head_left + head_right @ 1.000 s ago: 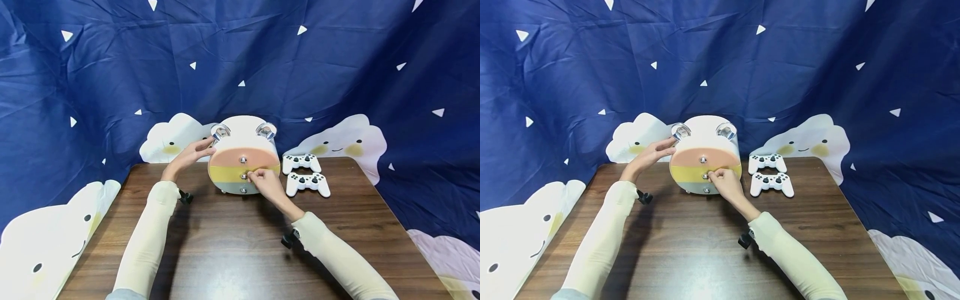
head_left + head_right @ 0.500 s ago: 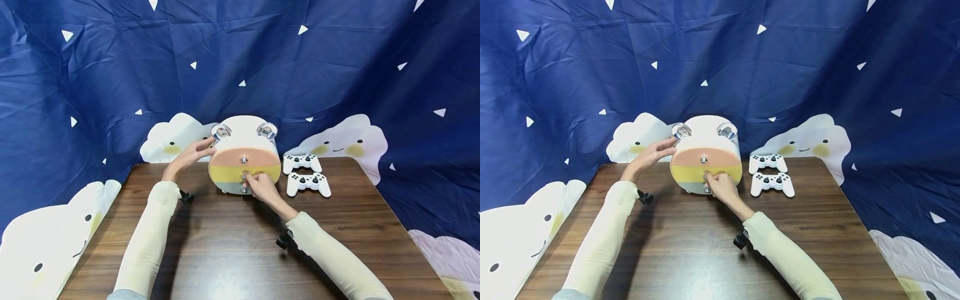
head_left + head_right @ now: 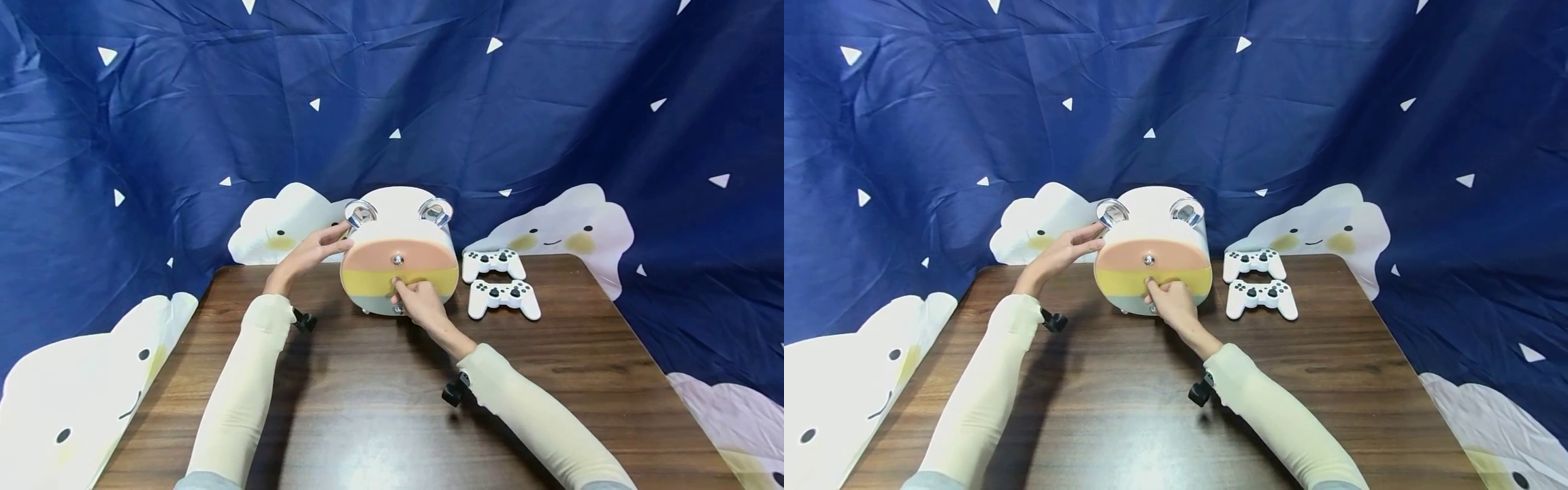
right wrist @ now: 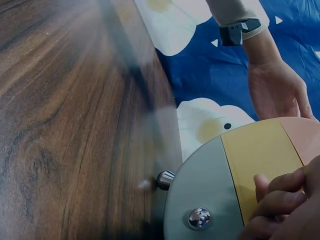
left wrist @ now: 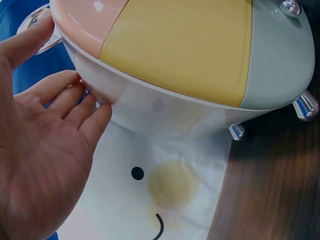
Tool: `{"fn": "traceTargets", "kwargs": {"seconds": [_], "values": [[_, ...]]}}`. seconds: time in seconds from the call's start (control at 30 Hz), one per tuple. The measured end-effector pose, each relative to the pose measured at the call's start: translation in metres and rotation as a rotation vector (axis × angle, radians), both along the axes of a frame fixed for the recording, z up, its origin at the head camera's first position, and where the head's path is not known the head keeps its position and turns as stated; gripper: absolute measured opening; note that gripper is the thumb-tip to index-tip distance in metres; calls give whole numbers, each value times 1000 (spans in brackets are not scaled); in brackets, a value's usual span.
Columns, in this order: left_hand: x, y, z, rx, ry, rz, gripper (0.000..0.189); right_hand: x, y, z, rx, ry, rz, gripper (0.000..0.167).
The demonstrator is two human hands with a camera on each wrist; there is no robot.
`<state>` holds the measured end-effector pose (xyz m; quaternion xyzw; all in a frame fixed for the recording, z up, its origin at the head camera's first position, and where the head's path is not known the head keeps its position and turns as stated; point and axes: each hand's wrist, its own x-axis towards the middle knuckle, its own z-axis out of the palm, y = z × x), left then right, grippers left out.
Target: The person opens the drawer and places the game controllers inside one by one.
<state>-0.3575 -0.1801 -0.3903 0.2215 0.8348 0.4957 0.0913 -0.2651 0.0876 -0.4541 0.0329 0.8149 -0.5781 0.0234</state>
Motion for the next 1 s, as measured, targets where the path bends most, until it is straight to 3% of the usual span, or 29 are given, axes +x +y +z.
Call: {"fn": "traceTargets", "kwargs": {"seconds": [0.43, 1.0], "values": [[0, 0, 1, -16, -6, 1, 74, 14, -1, -3, 362, 152, -70, 61], [-3, -1, -3, -4, -5, -1, 74, 46, -1, -6, 474, 236, -111, 59]]}}
